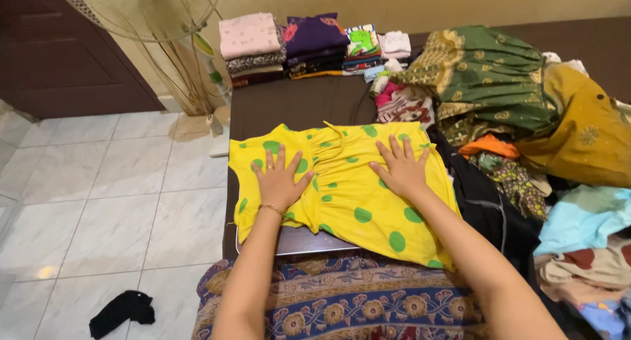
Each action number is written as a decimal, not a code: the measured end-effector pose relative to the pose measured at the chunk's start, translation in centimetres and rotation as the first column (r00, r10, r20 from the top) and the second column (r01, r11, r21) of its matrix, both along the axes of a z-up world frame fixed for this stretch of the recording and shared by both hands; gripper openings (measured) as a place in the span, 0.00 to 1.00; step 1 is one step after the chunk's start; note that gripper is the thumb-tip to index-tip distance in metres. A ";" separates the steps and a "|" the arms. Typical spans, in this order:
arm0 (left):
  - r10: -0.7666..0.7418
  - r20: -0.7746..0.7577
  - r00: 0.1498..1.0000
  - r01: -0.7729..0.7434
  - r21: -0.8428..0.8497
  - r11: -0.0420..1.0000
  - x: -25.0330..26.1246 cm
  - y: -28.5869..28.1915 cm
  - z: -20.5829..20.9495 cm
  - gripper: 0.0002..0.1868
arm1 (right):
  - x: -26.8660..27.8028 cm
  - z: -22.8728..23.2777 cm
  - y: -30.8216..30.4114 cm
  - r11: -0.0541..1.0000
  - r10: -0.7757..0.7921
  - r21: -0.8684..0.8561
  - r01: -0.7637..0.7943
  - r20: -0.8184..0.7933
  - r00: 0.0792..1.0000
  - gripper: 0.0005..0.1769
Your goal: The person folds a yellow patterned top and two black t-shirts on a small wooden board placed on a bed. Each garment is smoothed, folded in half, then folded again into a compact rectangle and set aside on the bed.
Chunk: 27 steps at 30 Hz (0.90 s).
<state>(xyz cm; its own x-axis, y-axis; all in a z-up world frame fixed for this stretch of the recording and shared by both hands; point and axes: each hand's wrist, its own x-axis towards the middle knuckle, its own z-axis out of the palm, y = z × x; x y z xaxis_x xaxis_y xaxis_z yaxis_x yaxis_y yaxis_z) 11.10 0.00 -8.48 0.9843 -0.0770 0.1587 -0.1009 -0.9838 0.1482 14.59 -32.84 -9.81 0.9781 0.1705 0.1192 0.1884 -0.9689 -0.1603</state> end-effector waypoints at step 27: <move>-0.354 0.492 0.795 0.461 -0.111 0.880 -6.0 5.3 3.3 0.07 | -0.2 6.2 2.3 0.832 0.555 -0.248 -0.496 0.397 0.731 0.15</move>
